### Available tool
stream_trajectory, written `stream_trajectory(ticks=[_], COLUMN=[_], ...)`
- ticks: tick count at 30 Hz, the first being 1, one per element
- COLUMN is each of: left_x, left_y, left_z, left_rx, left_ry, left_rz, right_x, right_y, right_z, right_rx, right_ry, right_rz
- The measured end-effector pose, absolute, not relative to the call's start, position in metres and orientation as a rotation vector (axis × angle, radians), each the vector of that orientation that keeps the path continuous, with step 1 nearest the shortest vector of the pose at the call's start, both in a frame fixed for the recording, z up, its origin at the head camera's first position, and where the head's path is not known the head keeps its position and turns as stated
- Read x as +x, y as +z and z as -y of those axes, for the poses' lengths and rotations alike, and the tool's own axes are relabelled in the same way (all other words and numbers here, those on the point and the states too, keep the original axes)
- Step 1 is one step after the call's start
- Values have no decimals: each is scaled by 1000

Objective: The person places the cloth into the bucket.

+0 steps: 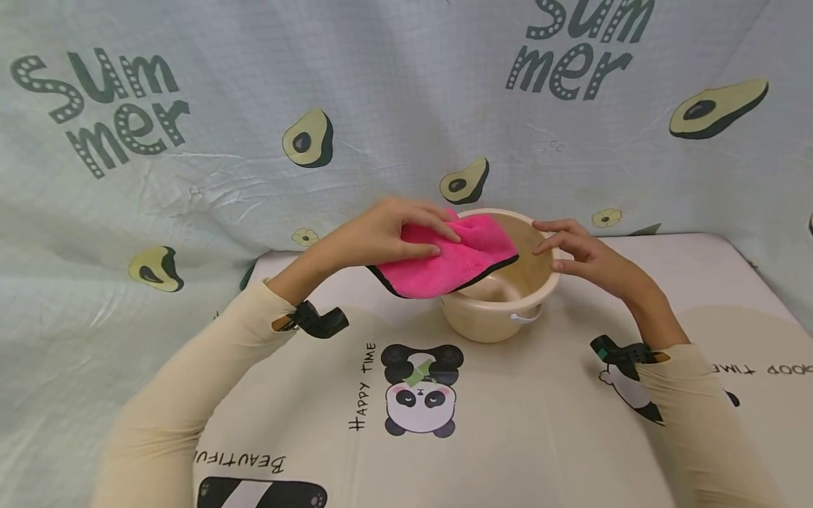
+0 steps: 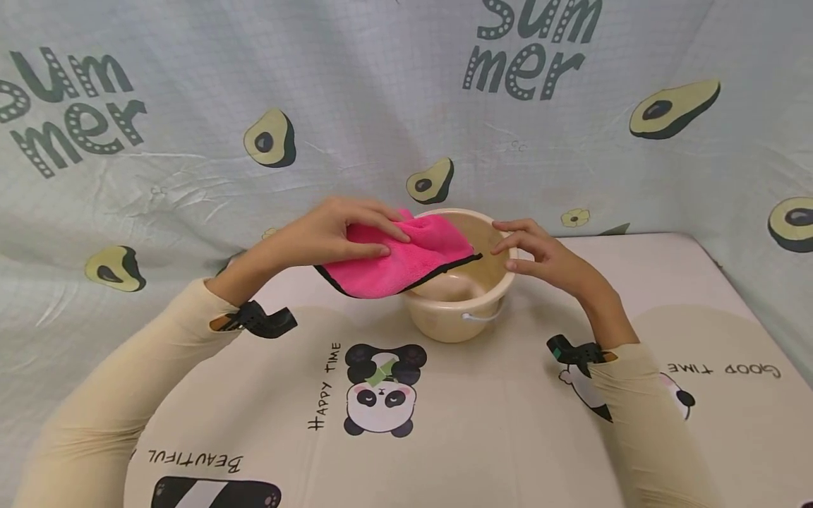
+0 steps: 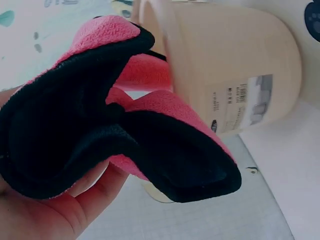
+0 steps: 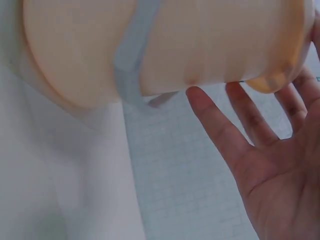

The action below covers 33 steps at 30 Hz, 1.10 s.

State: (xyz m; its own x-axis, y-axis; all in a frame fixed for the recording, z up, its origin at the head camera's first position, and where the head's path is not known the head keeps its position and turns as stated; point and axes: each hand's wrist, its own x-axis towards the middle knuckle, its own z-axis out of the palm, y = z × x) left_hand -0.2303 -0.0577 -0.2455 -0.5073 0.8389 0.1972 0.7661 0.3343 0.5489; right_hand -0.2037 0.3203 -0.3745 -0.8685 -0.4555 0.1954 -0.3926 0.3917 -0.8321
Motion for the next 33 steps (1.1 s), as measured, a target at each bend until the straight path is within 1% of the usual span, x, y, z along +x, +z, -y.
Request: stream_trajectory(ticks=[5,15,20,33], left_x=[-233,-242,-248,-262], left_y=[-245,-238,-234,-221], left_z=[53,49,44,14], left_rx=[1506,1521,1530,1541], left_ry=[838,788,675,487], left_rz=[-2430,-2386,-2379,-2268], right_x=[-206,-205,-205,-204], right_y=[-365,-365,-364,-366], right_z=[-320,-319,-318,-322], right_rx=[-777,-757,-748,-746], right_ry=[-1477,-1504,-1521,-1527], right_rz=[-2586,-2549,-2528,-2532])
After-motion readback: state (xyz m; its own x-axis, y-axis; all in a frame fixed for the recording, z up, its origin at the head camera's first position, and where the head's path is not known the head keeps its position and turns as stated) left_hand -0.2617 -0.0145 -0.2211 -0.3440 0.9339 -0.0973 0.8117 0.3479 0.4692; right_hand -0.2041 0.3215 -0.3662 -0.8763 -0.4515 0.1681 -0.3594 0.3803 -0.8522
